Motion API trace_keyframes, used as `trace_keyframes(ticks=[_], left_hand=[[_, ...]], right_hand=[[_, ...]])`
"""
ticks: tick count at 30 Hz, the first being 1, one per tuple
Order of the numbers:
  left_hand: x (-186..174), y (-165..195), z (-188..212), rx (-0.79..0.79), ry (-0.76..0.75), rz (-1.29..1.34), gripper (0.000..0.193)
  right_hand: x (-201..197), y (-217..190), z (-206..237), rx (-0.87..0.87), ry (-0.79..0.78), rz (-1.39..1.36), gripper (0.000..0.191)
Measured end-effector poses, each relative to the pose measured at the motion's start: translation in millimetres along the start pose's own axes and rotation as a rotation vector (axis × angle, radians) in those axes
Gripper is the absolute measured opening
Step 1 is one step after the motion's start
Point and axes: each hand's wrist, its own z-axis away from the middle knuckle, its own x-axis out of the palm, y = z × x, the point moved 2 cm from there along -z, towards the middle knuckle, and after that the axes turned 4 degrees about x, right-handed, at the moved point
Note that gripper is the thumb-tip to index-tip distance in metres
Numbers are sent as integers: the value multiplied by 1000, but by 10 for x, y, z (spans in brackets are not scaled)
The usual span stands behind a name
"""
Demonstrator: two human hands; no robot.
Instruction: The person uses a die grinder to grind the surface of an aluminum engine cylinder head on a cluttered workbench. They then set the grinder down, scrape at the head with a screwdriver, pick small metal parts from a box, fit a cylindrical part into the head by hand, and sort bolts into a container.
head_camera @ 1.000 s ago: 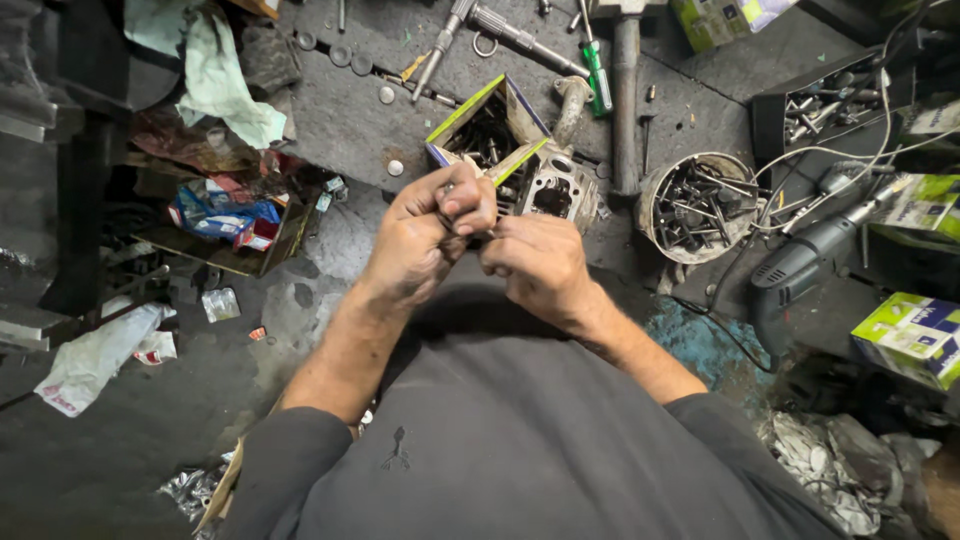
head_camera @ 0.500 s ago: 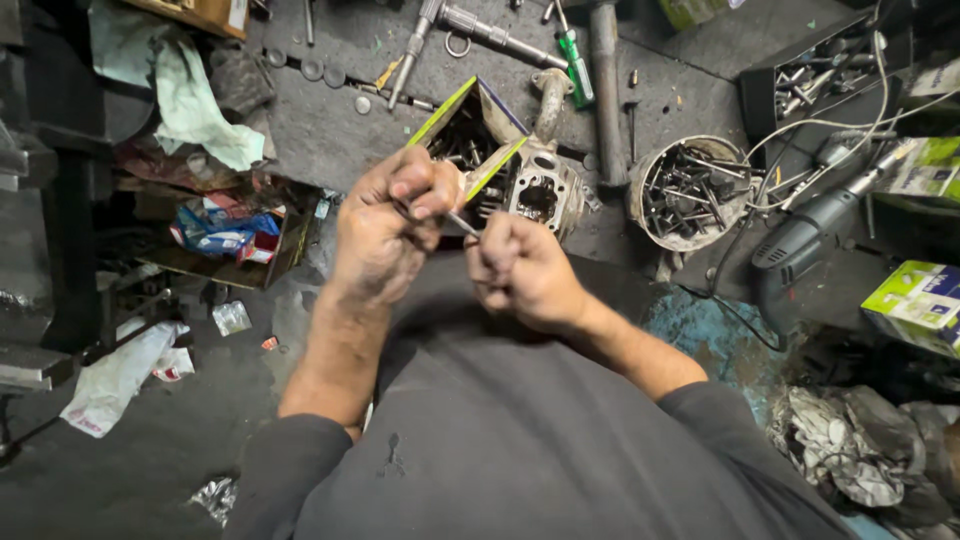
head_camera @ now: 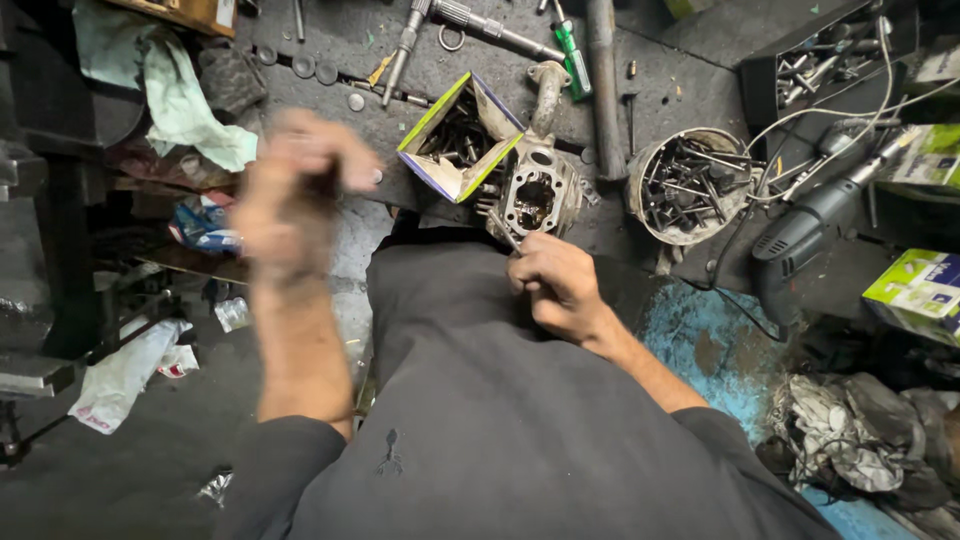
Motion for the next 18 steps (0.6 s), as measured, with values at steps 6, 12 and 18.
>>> trace_keyframes(ticks=[6, 12, 18], left_hand=[[619, -494, 219, -399, -167, 55, 37], [635, -536, 233, -359, -109, 73, 44], [647, -482, 223, -315, -120, 30, 48]], right_hand=[[-49, -67, -30, 117, 66, -249, 23], [-70, -65, 9, 204, 61, -420, 21], [-27, 21, 113, 256, 84, -702, 28]])
